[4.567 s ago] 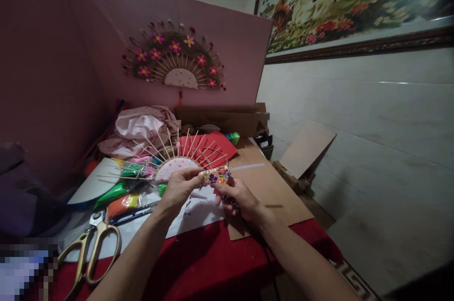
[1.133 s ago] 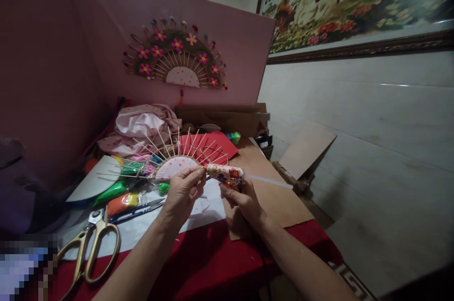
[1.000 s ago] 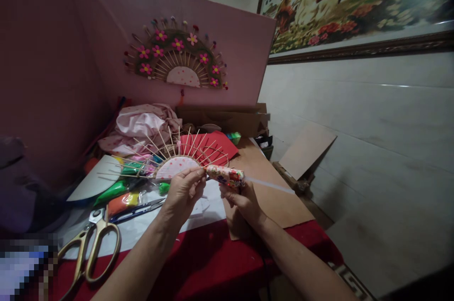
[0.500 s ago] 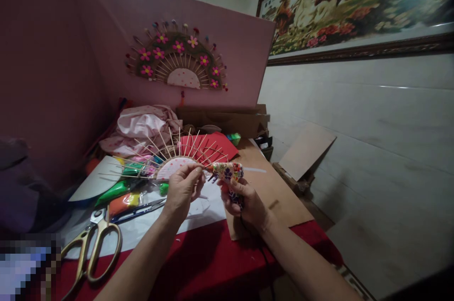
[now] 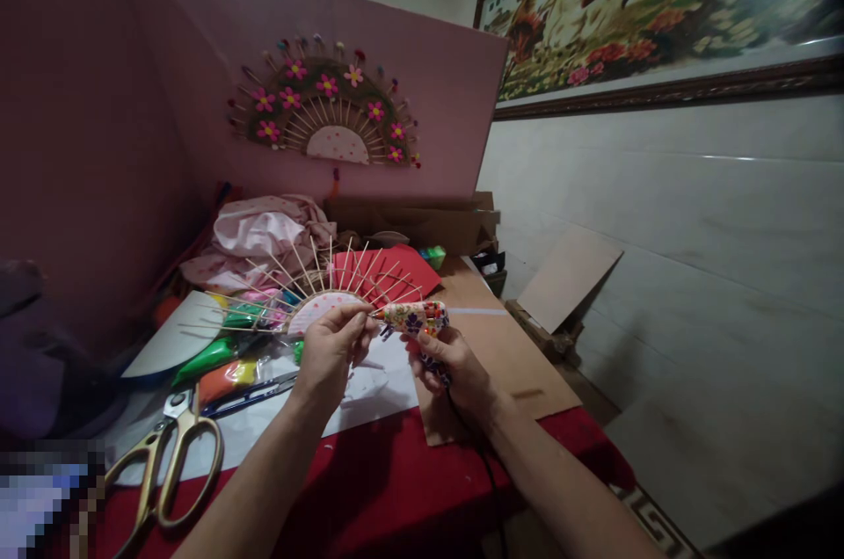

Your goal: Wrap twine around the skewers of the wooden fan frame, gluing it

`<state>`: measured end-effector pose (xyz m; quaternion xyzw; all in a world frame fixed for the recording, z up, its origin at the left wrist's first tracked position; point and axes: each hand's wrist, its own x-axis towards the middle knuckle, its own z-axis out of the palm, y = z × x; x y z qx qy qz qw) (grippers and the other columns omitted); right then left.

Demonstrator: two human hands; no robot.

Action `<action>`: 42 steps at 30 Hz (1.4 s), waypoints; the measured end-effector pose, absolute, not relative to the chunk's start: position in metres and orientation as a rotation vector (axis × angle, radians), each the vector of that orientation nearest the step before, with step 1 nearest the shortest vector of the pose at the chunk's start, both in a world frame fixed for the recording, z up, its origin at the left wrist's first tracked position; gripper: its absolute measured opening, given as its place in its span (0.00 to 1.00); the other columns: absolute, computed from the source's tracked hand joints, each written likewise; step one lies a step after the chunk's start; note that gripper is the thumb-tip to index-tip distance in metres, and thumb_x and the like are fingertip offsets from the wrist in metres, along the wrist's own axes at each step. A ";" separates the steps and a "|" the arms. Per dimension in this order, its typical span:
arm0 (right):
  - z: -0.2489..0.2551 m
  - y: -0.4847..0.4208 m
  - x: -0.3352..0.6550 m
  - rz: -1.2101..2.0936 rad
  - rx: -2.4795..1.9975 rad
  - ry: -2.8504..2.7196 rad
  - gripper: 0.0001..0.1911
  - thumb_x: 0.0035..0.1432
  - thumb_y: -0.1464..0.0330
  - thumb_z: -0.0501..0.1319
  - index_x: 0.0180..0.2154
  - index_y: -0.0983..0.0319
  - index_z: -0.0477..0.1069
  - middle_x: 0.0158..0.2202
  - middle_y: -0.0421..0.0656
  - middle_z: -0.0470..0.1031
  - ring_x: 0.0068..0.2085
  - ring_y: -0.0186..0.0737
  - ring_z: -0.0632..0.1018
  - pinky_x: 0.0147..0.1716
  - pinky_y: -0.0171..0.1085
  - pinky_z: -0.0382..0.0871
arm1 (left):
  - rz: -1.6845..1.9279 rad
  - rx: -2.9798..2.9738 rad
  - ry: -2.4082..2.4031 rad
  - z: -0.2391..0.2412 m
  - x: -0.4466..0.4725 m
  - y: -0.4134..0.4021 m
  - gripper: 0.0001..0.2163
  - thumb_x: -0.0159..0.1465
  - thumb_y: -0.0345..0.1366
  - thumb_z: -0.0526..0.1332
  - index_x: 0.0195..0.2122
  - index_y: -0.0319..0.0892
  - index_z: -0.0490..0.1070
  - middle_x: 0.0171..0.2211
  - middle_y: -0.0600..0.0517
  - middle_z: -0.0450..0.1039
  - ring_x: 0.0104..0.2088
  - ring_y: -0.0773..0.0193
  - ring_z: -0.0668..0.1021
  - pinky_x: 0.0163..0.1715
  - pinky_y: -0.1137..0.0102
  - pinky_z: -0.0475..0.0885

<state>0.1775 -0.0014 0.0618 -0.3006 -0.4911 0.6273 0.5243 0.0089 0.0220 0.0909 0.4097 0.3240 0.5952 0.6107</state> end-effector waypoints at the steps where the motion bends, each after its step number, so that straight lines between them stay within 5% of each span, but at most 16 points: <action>1: 0.062 -0.001 0.178 1.484 -0.737 -1.178 0.16 0.53 0.59 0.60 0.34 0.67 0.70 0.18 0.38 0.68 0.12 0.23 0.60 0.09 0.26 0.48 | 1.367 0.904 0.769 0.090 0.007 0.024 0.10 0.46 0.30 0.66 0.32 0.36 0.72 0.21 0.54 0.71 0.17 0.76 0.67 0.16 0.82 0.60; 4: 0.062 0.001 0.180 1.462 -0.774 -1.173 0.16 0.53 0.59 0.60 0.34 0.67 0.70 0.19 0.37 0.68 0.12 0.23 0.60 0.09 0.25 0.49 | 1.331 0.827 0.802 0.088 0.004 0.027 0.12 0.42 0.24 0.64 0.31 0.34 0.74 0.23 0.52 0.72 0.21 0.75 0.71 0.20 0.82 0.64; 7: 0.062 0.002 0.182 1.468 -0.811 -1.178 0.16 0.52 0.59 0.61 0.34 0.67 0.70 0.19 0.37 0.68 0.13 0.22 0.59 0.09 0.25 0.49 | 1.308 0.809 0.804 0.088 0.006 0.028 0.09 0.46 0.29 0.64 0.29 0.33 0.74 0.23 0.51 0.71 0.23 0.74 0.72 0.20 0.82 0.63; 14: 0.064 0.003 0.184 1.462 -0.865 -1.227 0.17 0.51 0.58 0.62 0.29 0.67 0.70 0.18 0.38 0.68 0.13 0.23 0.60 0.08 0.25 0.49 | 1.301 1.103 0.834 0.088 0.003 0.029 0.07 0.49 0.34 0.65 0.26 0.34 0.72 0.16 0.57 0.64 0.16 0.78 0.61 0.13 0.81 0.50; 26: 0.066 0.008 0.198 1.437 -0.948 -1.435 0.16 0.49 0.59 0.63 0.26 0.68 0.70 0.18 0.38 0.69 0.12 0.22 0.58 0.09 0.27 0.46 | 1.013 1.643 0.993 0.105 -0.013 0.026 0.09 0.49 0.38 0.66 0.24 0.36 0.76 0.18 0.55 0.66 0.20 0.71 0.65 0.20 0.75 0.58; 42: 0.068 0.007 0.209 1.635 -0.997 -1.519 0.15 0.50 0.61 0.63 0.26 0.69 0.70 0.16 0.38 0.68 0.11 0.22 0.57 0.08 0.27 0.44 | 0.676 1.791 0.994 0.094 -0.021 0.029 0.09 0.49 0.37 0.62 0.20 0.36 0.70 0.15 0.58 0.59 0.19 0.72 0.59 0.20 0.72 0.52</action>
